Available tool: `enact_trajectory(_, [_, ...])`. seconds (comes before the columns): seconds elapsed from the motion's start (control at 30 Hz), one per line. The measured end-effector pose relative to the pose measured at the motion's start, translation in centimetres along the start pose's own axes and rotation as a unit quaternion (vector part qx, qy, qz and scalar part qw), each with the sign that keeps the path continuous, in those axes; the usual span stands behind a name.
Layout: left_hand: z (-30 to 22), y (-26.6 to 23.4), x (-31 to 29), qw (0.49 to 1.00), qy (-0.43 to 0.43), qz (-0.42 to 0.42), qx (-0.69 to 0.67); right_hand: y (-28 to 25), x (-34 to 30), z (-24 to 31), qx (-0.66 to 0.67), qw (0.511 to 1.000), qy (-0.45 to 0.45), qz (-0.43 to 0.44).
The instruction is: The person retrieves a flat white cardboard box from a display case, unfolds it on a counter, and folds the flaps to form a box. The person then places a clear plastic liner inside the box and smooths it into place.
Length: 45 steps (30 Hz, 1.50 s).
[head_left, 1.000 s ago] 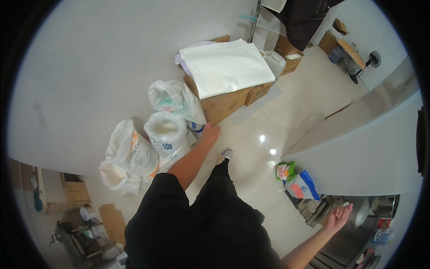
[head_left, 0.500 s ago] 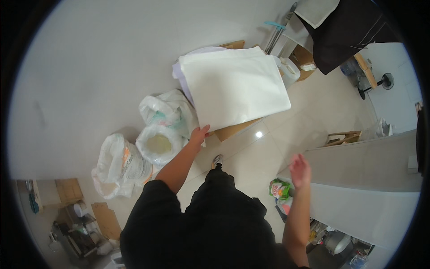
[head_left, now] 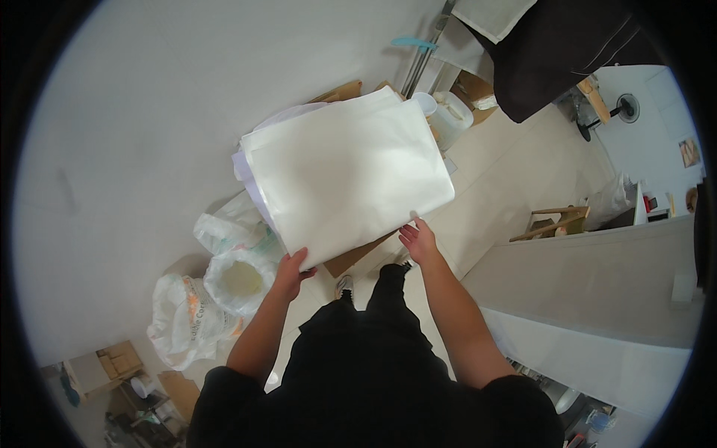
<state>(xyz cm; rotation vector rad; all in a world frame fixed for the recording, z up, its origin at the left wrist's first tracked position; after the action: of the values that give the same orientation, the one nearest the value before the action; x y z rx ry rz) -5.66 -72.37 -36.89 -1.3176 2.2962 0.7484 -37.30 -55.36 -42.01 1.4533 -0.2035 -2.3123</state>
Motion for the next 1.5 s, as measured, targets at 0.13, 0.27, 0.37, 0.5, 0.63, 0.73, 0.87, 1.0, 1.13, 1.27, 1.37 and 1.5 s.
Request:
enact_trajectory(0.13, [-1.6,0.5,-0.8,1.000,0.001,-0.015,-0.013,-0.2,3.0,1.4,0.134,0.991,0.032,-0.004])
enact_trajectory(0.27, [-2.9,0.4,-0.3,0.998,0.016,-0.049,-0.039,0.5,4.5,4.2,0.140,0.988,0.022,0.057])
enact_trajectory(0.37, [-2.8,-0.3,1.0,0.995,0.013,-0.085,-0.057,2.4,5.4,7.0,0.130,0.979,0.010,0.156])
enact_trajectory(0.5, [-2.0,-1.1,2.7,0.986,0.047,-0.157,-0.043,3.9,8.6,9.3,0.114,0.984,0.003,0.140])
enact_trajectory(0.63, [-1.6,-1.4,3.1,0.967,0.116,-0.224,-0.031,6.8,12.1,9.9,0.113,0.979,0.016,0.167])
enact_trajectory(0.73, [0.2,-2.0,3.0,0.963,0.063,-0.262,-0.024,8.6,14.2,9.5,0.133,0.974,0.028,0.183])
enact_trajectory(0.87, [1.2,-3.6,4.4,0.978,0.062,-0.199,0.010,6.2,15.3,8.7,-0.033,0.999,0.017,-0.006])
enact_trajectory(1.0, [3.5,-7.6,4.5,0.979,-0.026,-0.181,0.093,6.2,12.5,9.7,-0.076,0.995,-0.050,0.030])
enact_trajectory(1.13, [-4.0,-6.5,1.8,0.696,-0.005,-0.063,0.715,5.8,10.5,9.5,-0.061,0.995,-0.051,0.061])
enact_trajectory(1.27, [-10.8,4.6,5.2,0.728,0.185,-0.075,0.656,5.1,10.2,9.2,-0.087,0.995,-0.035,0.031])
enact_trajectory(1.37, [-11.7,16.6,10.2,0.665,0.368,0.033,0.650,5.1,10.0,8.4,-0.099,0.995,0.015,0.019])
enact_trajectory(1.5, [-10.4,22.3,15.6,0.617,0.312,0.043,0.721,4.8,9.3,8.3,-0.152,0.987,0.046,0.028])
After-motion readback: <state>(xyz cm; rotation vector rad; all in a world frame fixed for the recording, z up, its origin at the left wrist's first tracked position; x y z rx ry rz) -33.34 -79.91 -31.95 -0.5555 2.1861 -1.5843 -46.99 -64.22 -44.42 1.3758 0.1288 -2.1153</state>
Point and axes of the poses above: each hand's wrist, its own x-axis towards the middle knuckle, its own y-axis out of the palm, z = x × y, the point moved 10 cm from there along x, towards the middle knuckle, and after that the axes turned 10 degrees about y, right-handed, at the moved point
